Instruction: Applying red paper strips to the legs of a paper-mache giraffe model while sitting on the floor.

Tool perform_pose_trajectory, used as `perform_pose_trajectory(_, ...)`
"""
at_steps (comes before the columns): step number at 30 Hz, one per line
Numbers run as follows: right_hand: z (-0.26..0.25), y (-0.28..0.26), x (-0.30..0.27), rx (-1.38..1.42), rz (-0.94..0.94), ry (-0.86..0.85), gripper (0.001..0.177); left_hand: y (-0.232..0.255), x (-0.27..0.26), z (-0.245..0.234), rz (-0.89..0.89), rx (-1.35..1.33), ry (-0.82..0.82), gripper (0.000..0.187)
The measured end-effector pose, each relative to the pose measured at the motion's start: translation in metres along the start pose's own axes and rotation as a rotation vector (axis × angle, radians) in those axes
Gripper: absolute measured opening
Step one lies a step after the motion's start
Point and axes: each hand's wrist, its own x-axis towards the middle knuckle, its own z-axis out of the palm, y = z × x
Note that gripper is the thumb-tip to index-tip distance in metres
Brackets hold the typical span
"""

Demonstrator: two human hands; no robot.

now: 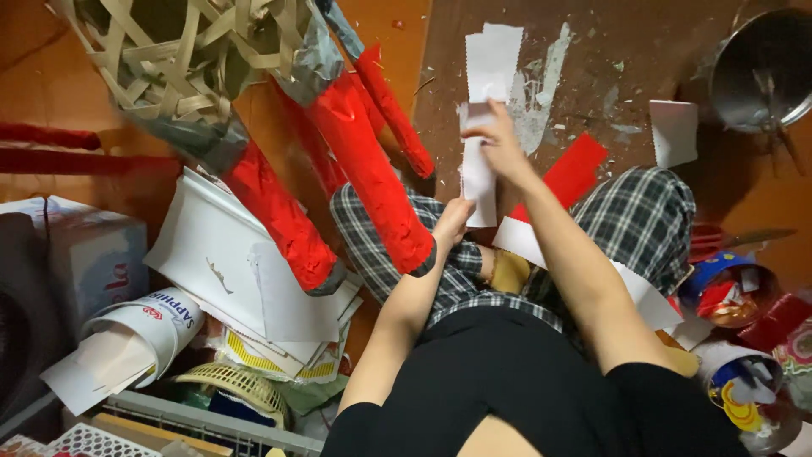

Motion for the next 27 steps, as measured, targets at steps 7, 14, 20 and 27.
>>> perform_pose_trajectory(7,-0.195,0.069,-0.068,0.296,0.534,0.307,0.076,0.009,0.021,-0.017,-0.447,-0.645,0.090,0.062)
perform_pose_trajectory(14,-0.232,0.114,-0.107,-0.371,1.024,0.034,0.094,0.104,-0.045,-0.065,-0.205,-0.113,0.060,0.059)
perform_pose_trajectory(20,-0.208,0.154,-0.094,-0.454,1.035,-0.089,0.106,0.076,-0.011,-0.053,-0.195,-0.140,0.167,0.047)
perform_pose_trajectory(27,-0.172,0.024,-0.092,-0.160,0.723,-0.162,0.075,0.154,-0.016,-0.072,-0.257,-1.275,0.003,0.031)
